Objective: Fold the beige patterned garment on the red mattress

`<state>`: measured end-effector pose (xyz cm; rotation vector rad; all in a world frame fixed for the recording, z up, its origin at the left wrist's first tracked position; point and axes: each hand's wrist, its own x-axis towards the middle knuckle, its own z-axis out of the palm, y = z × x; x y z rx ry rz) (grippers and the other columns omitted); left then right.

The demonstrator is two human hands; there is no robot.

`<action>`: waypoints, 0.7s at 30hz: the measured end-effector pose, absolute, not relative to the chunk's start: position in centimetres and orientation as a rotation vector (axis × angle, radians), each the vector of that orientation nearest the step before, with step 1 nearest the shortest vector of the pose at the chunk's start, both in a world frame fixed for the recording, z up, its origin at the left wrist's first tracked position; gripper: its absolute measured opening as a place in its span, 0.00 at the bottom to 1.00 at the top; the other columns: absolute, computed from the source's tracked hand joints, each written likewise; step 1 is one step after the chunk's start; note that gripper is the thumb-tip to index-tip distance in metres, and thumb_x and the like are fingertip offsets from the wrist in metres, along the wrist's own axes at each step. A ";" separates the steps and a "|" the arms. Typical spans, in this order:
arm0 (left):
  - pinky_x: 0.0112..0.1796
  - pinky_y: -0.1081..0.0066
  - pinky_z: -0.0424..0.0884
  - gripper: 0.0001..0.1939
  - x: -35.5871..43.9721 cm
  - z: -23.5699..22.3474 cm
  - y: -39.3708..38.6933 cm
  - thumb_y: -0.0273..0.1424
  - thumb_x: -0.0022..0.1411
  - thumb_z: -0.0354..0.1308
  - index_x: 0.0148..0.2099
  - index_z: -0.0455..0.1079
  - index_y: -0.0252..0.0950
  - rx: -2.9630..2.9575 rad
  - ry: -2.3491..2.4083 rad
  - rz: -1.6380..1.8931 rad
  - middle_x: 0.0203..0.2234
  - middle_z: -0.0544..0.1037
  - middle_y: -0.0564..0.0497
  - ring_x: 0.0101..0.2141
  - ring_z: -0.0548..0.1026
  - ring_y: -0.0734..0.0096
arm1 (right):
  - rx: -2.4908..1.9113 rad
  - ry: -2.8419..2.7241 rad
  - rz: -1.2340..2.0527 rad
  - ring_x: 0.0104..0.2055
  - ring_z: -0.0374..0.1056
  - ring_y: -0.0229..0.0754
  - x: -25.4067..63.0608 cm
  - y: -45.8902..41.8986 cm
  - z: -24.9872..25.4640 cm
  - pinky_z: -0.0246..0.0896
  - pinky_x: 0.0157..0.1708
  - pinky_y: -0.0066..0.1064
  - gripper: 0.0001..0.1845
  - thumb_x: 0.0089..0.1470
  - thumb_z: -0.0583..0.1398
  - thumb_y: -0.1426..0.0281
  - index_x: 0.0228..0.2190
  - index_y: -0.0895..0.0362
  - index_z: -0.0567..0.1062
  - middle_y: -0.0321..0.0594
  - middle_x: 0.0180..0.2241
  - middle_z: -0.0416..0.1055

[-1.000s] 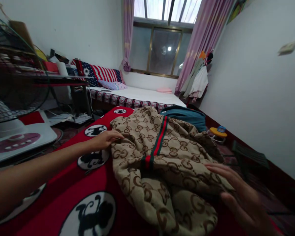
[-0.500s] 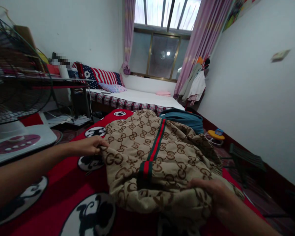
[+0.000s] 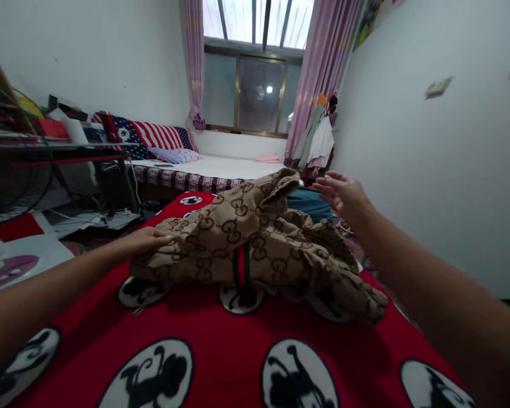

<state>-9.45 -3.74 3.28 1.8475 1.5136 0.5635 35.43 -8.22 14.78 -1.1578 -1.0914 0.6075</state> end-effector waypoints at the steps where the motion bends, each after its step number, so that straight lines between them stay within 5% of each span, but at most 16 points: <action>1: 0.34 0.66 0.72 0.28 -9.5 2.8 -3.2 0.58 0.39 0.60 0.27 0.74 0.36 1.833 1.525 0.575 0.28 0.80 0.47 0.33 0.76 0.55 | -1.221 -1.024 0.540 0.32 0.74 0.36 36.2 -7.9 13.2 0.67 0.32 0.27 0.13 0.48 0.65 0.65 0.37 0.56 0.73 0.36 0.33 0.77; 4: 0.37 0.67 0.71 0.32 -9.7 1.4 -3.2 0.63 0.42 0.55 0.27 0.74 0.37 1.950 1.583 0.548 0.27 0.80 0.49 0.36 0.76 0.54 | -1.422 -1.230 0.526 0.37 0.75 0.45 38.5 -9.9 7.3 0.68 0.36 0.35 0.19 0.50 0.62 0.54 0.33 0.58 0.77 0.44 0.35 0.78; 8: 0.45 0.67 0.67 0.30 -9.8 0.3 -4.5 0.59 0.45 0.58 0.38 0.78 0.39 2.149 1.715 0.528 0.37 0.81 0.51 0.44 0.74 0.54 | -1.609 -1.527 0.376 0.43 0.73 0.52 41.8 -16.7 1.3 0.66 0.45 0.41 0.26 0.51 0.57 0.46 0.35 0.55 0.80 0.44 0.37 0.79; 14: 0.44 0.70 0.66 0.27 -10.3 -0.7 -4.4 0.53 0.47 0.59 0.43 0.77 0.40 2.181 1.779 0.475 0.40 0.81 0.52 0.44 0.74 0.57 | -1.708 -1.342 0.245 0.47 0.72 0.55 48.6 -23.9 -2.1 0.68 0.47 0.43 0.25 0.55 0.53 0.47 0.39 0.51 0.78 0.44 0.43 0.78; 21: 0.41 0.74 0.65 0.24 -9.3 -0.8 -4.4 0.48 0.55 0.50 0.42 0.77 0.39 2.239 1.799 0.555 0.39 0.81 0.53 0.42 0.74 0.63 | -1.632 -1.789 0.174 0.57 0.66 0.53 47.8 -23.9 -4.8 0.60 0.58 0.44 0.38 0.40 0.68 0.58 0.54 0.54 0.71 0.47 0.54 0.70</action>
